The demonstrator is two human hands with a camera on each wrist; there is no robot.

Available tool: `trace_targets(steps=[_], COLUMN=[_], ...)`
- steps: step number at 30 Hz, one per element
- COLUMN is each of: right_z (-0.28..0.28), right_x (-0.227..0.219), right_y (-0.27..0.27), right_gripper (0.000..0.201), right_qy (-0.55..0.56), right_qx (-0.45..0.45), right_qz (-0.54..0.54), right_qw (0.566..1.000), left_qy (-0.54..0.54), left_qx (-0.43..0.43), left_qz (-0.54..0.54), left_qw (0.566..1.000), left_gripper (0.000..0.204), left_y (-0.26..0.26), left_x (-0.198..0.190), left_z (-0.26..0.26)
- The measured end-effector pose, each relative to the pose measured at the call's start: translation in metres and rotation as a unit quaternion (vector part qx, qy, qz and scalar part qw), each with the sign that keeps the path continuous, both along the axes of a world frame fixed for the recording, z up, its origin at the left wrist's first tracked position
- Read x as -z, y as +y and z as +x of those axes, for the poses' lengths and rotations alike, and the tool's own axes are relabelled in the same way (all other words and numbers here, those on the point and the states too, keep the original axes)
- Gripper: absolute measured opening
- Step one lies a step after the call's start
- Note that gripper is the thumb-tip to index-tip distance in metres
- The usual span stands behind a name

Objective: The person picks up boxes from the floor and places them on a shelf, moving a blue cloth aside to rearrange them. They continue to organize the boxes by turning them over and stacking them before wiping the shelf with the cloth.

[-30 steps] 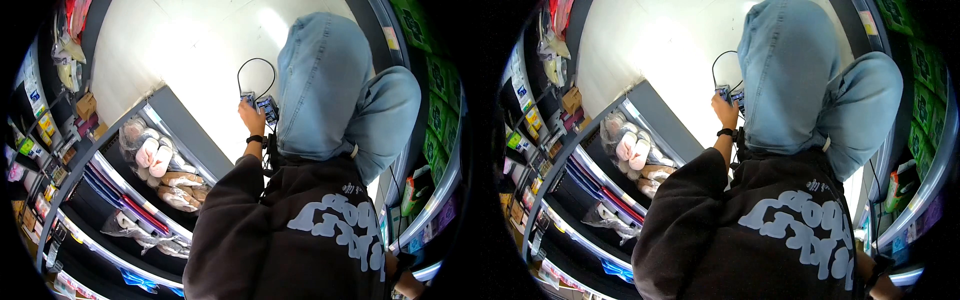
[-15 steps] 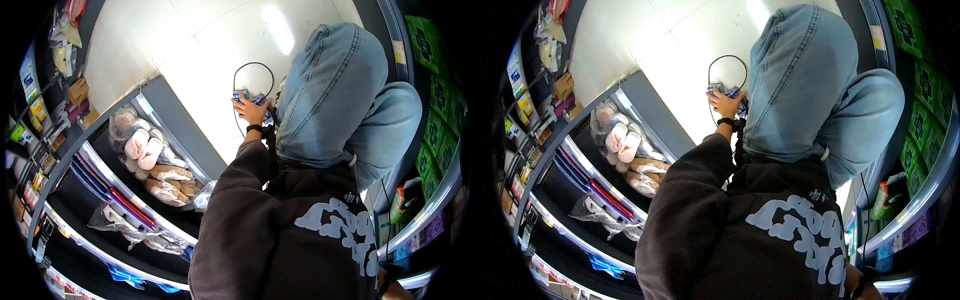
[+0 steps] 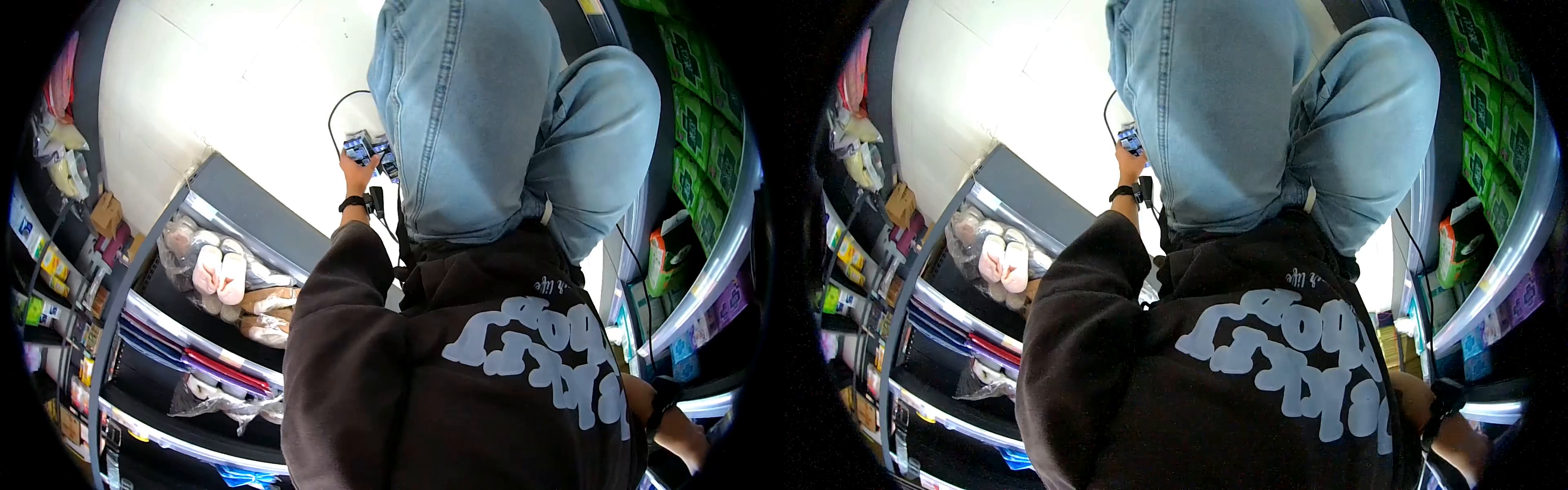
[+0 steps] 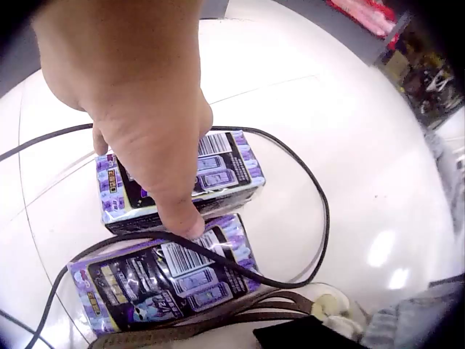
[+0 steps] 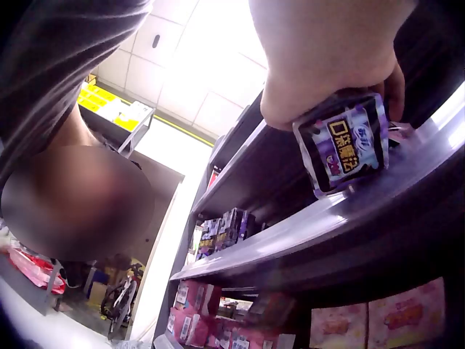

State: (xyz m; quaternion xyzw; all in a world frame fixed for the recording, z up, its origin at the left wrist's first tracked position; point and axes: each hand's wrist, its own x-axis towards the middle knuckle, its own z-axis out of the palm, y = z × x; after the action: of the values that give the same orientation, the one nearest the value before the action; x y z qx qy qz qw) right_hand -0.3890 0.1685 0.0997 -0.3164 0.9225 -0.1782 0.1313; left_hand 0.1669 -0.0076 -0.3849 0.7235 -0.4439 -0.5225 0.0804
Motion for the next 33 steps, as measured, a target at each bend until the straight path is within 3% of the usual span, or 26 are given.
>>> trace_targets(steps=[3,4,5,7,8,9,11,12,15,16,17,19,21,23,24,28,33], right_z=[0.001,0.0,0.0,-0.001,0.001,0.001,0.001,0.002,0.004,0.004,0.007,0.004,0.005,0.005,0.004,0.01,0.024], right_x=[-0.002,-0.004,-0.004,-0.006,-0.007,-0.009,-0.011,-0.011,-0.011,-0.01,-0.013,-0.013,-0.015,-0.016,-0.016,-0.017,-0.031], right_y=[0.007,0.008,0.01,0.014,0.016,0.019,0.021,0.024,0.027,0.026,0.032,0.028,0.027,0.024,0.023,0.021,0.042], right_gripper=[0.081,0.08,0.08,0.08,0.079,0.079,0.078,0.078,0.077,0.077,0.077,0.076,0.075,0.075,0.074,0.073,0.072], right_qy=[0.0,-0.001,-0.002,-0.004,-0.004,-0.006,-0.005,-0.007,-0.008,-0.009,-0.009,-0.008,-0.003,-0.002,-0.003,0.005,0.018], right_qx=[0.012,0.013,0.014,0.017,0.019,0.021,0.021,0.021,0.018,0.017,0.019,0.019,0.021,0.023,0.025,0.036,0.053], right_qz=[0.0,0.001,0.001,0.002,0.003,0.007,0.008,0.008,0.005,0.005,0.008,0.006,0.003,-0.001,-0.003,-0.017,-0.02], right_qw=[1.0,1.0,1.0,1.0,1.0,1.0,1.0,1.0,1.0,1.0,1.0,1.0,1.0,1.0,1.0,0.999,0.998], left_qy=[-0.079,-0.155,-0.09,-0.165,-0.173,-0.082,0.024,0.028,0.046,0.102,0.05,0.078,0.111,0.074,0.065,0.1,0.129], left_qx=[-0.052,-0.031,-0.061,-0.08,-0.133,-0.205,-0.213,-0.191,-0.067,-0.051,-0.049,-0.162,-0.193,-0.154,-0.073,-0.175,-0.146], left_qz=[-0.034,0.058,0.185,0.065,-0.035,-0.02,0.031,0.083,0.135,0.128,0.179,0.146,0.135,0.076,0.026,0.162,0.215], left_qw=[0.995,0.986,0.977,0.981,0.975,0.975,0.976,0.978,0.988,0.985,0.981,0.973,0.966,0.982,0.995,0.966,0.957], left_gripper=[0.091,0.084,0.073,0.06,0.05,0.04,0.032,0.028,0.029,0.029,0.029,0.034,0.056,0.068,0.081,0.083,0.083], left_y=[0.018,0.003,-0.01,0.003,0.01,-0.003,-0.004,-0.012,0.009,0.018,0.022,0.032,0.047,0.063,0.075,0.054,0.062], left_x=[0.025,0.013,-0.005,0.004,-0.001,-0.033,-0.061,-0.097,-0.105,-0.102,-0.097,-0.086,-0.058,-0.038,-0.005,-0.035,-0.04], left_z=[0.008,0.006,0.008,0.023,0.023,0.01,0.011,-0.013,-0.034,-0.042,-0.048,-0.057,-0.044,-0.034,-0.009,-0.034,-0.025])
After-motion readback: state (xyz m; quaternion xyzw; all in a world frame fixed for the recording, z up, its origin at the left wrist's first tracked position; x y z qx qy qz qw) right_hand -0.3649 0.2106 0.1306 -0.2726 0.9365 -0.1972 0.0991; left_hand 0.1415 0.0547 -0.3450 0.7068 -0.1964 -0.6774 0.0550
